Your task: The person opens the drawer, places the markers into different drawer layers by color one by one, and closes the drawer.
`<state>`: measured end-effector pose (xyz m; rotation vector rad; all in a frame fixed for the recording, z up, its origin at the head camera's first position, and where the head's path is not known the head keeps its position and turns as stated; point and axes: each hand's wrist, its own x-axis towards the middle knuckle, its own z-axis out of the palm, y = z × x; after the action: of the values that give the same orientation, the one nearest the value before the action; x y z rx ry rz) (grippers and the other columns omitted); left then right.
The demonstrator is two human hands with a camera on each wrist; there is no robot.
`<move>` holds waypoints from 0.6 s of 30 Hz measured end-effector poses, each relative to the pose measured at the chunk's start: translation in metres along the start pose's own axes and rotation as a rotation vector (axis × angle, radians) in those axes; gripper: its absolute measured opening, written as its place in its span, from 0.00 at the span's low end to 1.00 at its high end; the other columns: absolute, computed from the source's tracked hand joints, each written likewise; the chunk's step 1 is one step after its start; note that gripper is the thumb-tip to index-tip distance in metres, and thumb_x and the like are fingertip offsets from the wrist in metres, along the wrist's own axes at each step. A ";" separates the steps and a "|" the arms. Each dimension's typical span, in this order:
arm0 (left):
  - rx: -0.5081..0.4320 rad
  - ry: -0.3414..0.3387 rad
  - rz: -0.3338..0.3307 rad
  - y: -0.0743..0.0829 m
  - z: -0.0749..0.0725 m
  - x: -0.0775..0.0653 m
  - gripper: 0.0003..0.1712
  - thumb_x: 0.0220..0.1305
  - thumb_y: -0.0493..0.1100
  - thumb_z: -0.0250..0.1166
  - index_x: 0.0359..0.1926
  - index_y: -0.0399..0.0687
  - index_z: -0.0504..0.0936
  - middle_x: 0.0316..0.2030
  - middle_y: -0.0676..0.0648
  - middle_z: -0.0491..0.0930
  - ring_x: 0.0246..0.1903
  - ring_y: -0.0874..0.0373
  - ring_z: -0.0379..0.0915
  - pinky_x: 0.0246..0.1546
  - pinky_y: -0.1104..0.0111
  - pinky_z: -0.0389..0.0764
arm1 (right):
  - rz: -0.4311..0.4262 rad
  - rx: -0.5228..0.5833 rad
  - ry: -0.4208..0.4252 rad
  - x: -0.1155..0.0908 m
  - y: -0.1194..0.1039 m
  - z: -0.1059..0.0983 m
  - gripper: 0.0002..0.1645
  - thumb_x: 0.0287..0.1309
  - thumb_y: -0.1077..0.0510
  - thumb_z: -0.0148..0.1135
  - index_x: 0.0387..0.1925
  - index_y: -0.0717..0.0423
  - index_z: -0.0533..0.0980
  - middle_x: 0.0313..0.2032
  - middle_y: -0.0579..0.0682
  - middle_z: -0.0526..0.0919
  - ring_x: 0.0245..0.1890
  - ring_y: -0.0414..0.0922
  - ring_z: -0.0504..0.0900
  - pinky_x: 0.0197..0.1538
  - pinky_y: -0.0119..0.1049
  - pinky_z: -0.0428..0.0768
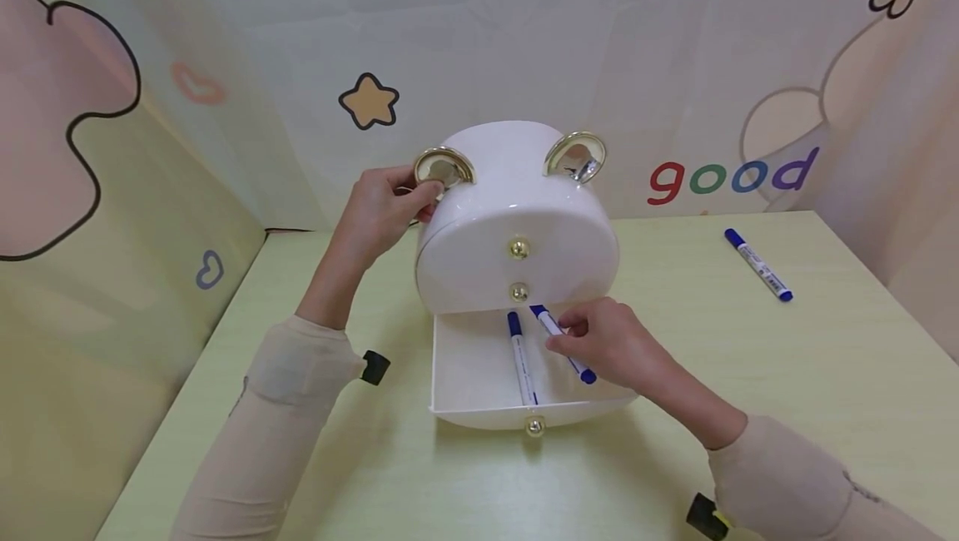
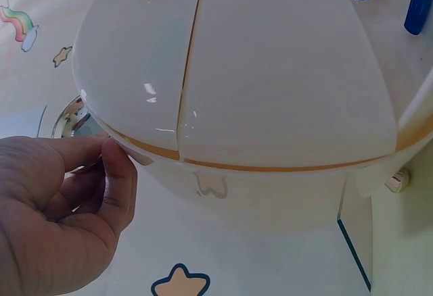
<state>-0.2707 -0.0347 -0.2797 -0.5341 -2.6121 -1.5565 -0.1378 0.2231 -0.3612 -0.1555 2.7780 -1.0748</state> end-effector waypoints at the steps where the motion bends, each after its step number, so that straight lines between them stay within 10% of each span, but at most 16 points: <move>1: 0.000 0.000 -0.001 0.000 0.000 0.000 0.10 0.73 0.42 0.66 0.41 0.38 0.86 0.33 0.44 0.83 0.33 0.55 0.81 0.38 0.69 0.82 | 0.004 0.006 -0.002 0.000 0.000 0.001 0.16 0.64 0.57 0.72 0.48 0.65 0.84 0.31 0.50 0.80 0.28 0.45 0.77 0.28 0.33 0.76; 18: 0.010 -0.008 -0.018 0.001 0.000 -0.001 0.10 0.74 0.42 0.65 0.45 0.38 0.86 0.35 0.43 0.82 0.35 0.54 0.81 0.39 0.69 0.82 | 0.011 0.014 -0.009 -0.007 -0.002 0.003 0.20 0.66 0.59 0.69 0.53 0.70 0.80 0.34 0.51 0.81 0.25 0.44 0.78 0.31 0.38 0.83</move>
<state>-0.2690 -0.0348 -0.2790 -0.5187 -2.6362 -1.5494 -0.1305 0.2210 -0.3609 -0.1435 2.7595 -1.0877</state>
